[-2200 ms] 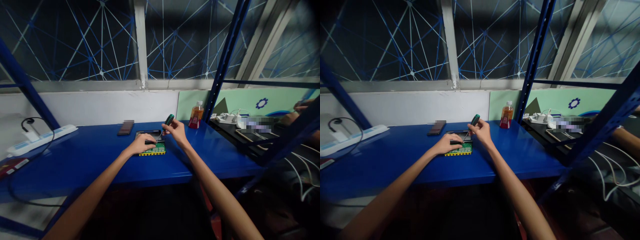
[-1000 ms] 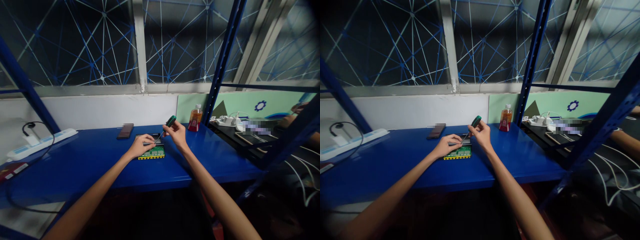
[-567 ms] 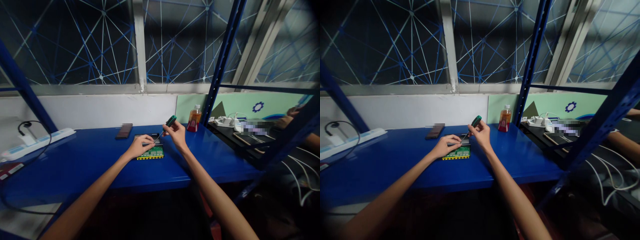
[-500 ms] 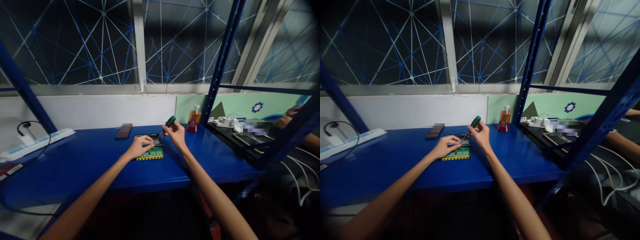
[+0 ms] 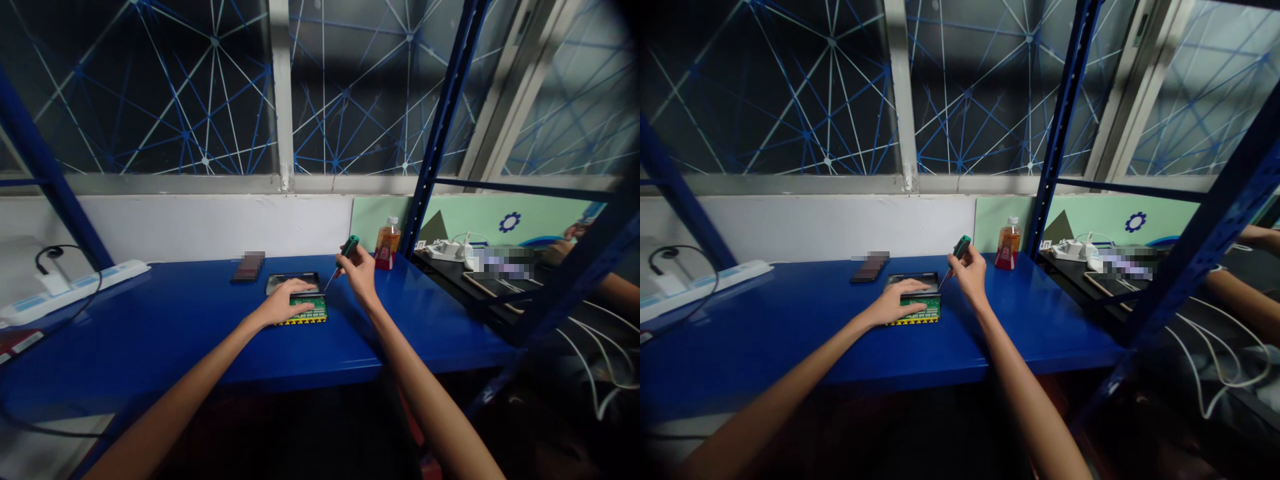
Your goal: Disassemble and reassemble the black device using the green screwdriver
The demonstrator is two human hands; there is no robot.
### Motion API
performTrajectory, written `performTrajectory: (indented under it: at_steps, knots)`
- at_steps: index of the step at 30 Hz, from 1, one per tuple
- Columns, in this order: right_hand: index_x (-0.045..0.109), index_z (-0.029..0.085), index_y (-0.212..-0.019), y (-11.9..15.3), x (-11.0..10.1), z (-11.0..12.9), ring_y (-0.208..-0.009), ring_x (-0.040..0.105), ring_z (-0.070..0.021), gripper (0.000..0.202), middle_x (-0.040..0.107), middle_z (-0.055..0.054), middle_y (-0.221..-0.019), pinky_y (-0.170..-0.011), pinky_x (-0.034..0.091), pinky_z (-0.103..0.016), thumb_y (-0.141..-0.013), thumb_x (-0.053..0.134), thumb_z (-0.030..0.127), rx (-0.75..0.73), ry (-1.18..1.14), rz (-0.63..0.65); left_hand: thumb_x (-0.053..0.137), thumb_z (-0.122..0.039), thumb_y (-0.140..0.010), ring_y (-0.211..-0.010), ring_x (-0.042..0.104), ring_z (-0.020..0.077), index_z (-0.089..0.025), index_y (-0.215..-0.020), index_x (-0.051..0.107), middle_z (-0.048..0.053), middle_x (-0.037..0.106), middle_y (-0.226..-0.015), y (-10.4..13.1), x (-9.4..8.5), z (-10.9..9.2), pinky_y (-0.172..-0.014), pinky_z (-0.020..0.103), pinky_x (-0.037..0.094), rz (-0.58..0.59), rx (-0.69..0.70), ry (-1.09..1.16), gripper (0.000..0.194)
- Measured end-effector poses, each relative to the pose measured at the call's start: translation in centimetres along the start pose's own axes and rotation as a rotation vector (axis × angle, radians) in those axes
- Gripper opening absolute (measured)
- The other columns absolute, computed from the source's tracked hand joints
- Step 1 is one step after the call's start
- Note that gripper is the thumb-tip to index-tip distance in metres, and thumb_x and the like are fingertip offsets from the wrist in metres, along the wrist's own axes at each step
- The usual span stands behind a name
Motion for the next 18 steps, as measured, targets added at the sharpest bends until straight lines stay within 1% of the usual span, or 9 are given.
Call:
performTrajectory:
  at_steps: [3,7,13,18]
  knots:
    - [0.057,0.021,-0.083,0.1,-0.3,0.3,-0.044,0.056,-0.0157,0.018,0.060,0.003,-0.060,-0.052,0.050,-0.032,-0.074,0.066,0.034,-0.065,0.141,-0.009,0.065,-0.046,-0.082,-0.112,0.058,0.0283,-0.023,-0.123,0.062,0.012,0.062,-0.121,0.1,0.4,0.0,-0.096,0.045,0.046,0.022,0.008,-0.022,0.048]
    - [0.053,0.022,-0.077,0.7,0.8,0.9,-0.048,0.058,-0.0166,0.019,0.058,0.003,-0.055,-0.054,0.049,-0.031,-0.077,0.063,0.038,-0.114,0.237,0.066,0.066,-0.045,-0.081,-0.108,0.059,0.0273,-0.021,-0.119,0.065,0.011,0.062,-0.117,0.1,0.6,0.3,-0.095,0.042,0.046,0.030,0.004,-0.018,0.044]
    - [0.053,0.022,-0.081,1.3,2.1,1.0,-0.046,0.058,-0.0177,0.023,0.058,0.004,-0.055,-0.048,0.049,-0.030,-0.077,0.064,0.042,-0.095,0.188,0.151,0.065,-0.043,-0.082,-0.104,0.060,0.0261,-0.022,-0.115,0.067,0.010,0.063,-0.112,0.1,1.0,0.3,-0.094,0.041,0.046,0.046,0.021,-0.001,0.039]
    - [0.053,0.022,-0.081,1.4,2.5,0.6,-0.047,0.058,-0.0172,0.022,0.058,0.003,-0.058,-0.047,0.049,-0.030,-0.077,0.064,0.040,-0.106,0.197,0.171,0.064,-0.042,-0.083,-0.105,0.059,0.0268,-0.021,-0.116,0.067,0.011,0.063,-0.114,0.1,1.1,0.2,-0.095,0.041,0.045,0.064,-0.001,-0.011,0.040]
Point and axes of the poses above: each hand's wrist, its own y-axis away from the middle knuckle, its own x-axis out of the palm, z = x × y, the point moved 10 cm from there along -y, towards the middle knuckle
